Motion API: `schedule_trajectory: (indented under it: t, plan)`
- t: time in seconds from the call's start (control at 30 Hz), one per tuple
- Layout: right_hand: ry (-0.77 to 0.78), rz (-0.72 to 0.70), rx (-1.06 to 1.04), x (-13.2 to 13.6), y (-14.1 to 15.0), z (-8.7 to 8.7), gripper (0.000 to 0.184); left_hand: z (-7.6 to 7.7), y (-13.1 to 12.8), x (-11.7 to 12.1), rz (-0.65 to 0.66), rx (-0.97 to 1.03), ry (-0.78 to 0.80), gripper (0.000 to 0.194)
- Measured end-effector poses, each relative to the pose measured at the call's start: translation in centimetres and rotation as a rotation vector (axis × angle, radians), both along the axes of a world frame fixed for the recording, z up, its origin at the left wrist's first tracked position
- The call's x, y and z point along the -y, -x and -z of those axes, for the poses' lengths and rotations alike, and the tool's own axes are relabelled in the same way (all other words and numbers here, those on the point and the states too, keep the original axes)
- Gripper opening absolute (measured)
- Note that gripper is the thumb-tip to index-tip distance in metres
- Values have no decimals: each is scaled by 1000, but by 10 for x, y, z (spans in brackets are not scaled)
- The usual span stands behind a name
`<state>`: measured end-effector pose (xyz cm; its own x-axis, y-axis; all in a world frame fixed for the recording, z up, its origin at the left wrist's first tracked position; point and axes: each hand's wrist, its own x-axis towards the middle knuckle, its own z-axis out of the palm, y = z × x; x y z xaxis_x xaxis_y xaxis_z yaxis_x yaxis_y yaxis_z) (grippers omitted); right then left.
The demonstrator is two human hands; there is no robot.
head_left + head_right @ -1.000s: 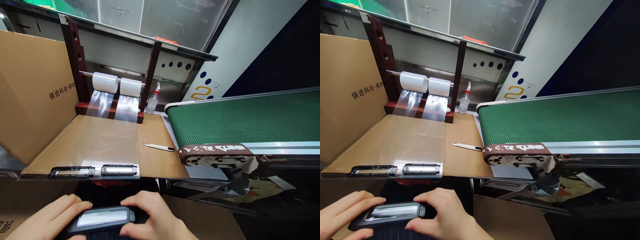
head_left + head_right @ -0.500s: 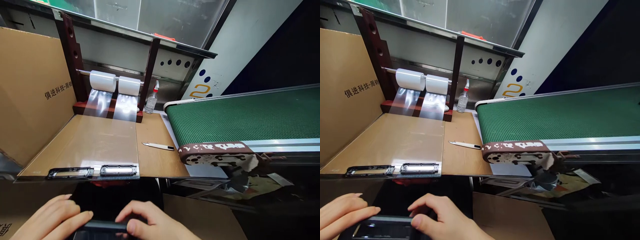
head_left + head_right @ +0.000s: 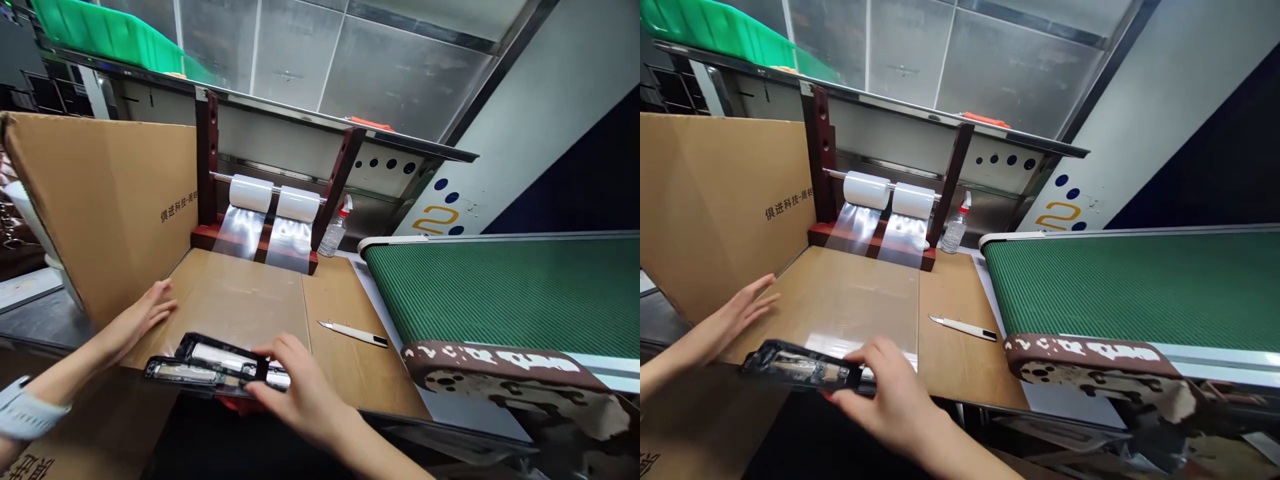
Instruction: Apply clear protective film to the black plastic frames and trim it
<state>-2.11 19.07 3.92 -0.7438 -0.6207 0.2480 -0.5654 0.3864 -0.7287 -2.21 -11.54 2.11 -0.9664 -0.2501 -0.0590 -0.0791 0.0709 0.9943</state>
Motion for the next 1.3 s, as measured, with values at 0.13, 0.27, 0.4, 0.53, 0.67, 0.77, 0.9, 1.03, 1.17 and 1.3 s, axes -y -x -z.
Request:
schedule_trajectory:
  t: [0.13, 0.27, 0.4, 0.53, 0.67, 0.77, 0.9, 1.03, 1.17, 1.3]
  plan:
    - [-101, 63, -199, 28, 29, 10, 32, -3, 28, 3, 139, 224, -64, 69]
    - [-178, 52, -146, 37, 36, 18, 29, 3, 30, 3, 287, 341, -36, 60]
    - [-264, 35, -113, 41, 38, 18, 28, 8, 31, 5, 357, 374, -34, 60]
    - [-323, 17, -115, 46, 42, 21, 25, 8, 31, 6, 400, 400, -57, 60]
    - [-321, -1, -139, 51, 45, 25, 26, 9, 29, 6, 417, 399, -80, 58]
    - [-317, -1, -156, 52, 47, 27, 27, 13, 30, 7, 432, 392, -98, 54]
    - [-327, 3, -149, 55, 51, 28, 27, 14, 31, 8, 446, 382, -108, 52]
    - [-340, 5, -156, 57, 52, 30, 27, 13, 31, 8, 454, 392, -114, 51]
    - [-344, 13, -175, 58, 53, 33, 28, 15, 31, 9, 457, 386, -129, 44]
    - [-347, 13, -181, 57, 53, 32, 28, 16, 31, 9, 470, 389, -159, 38]
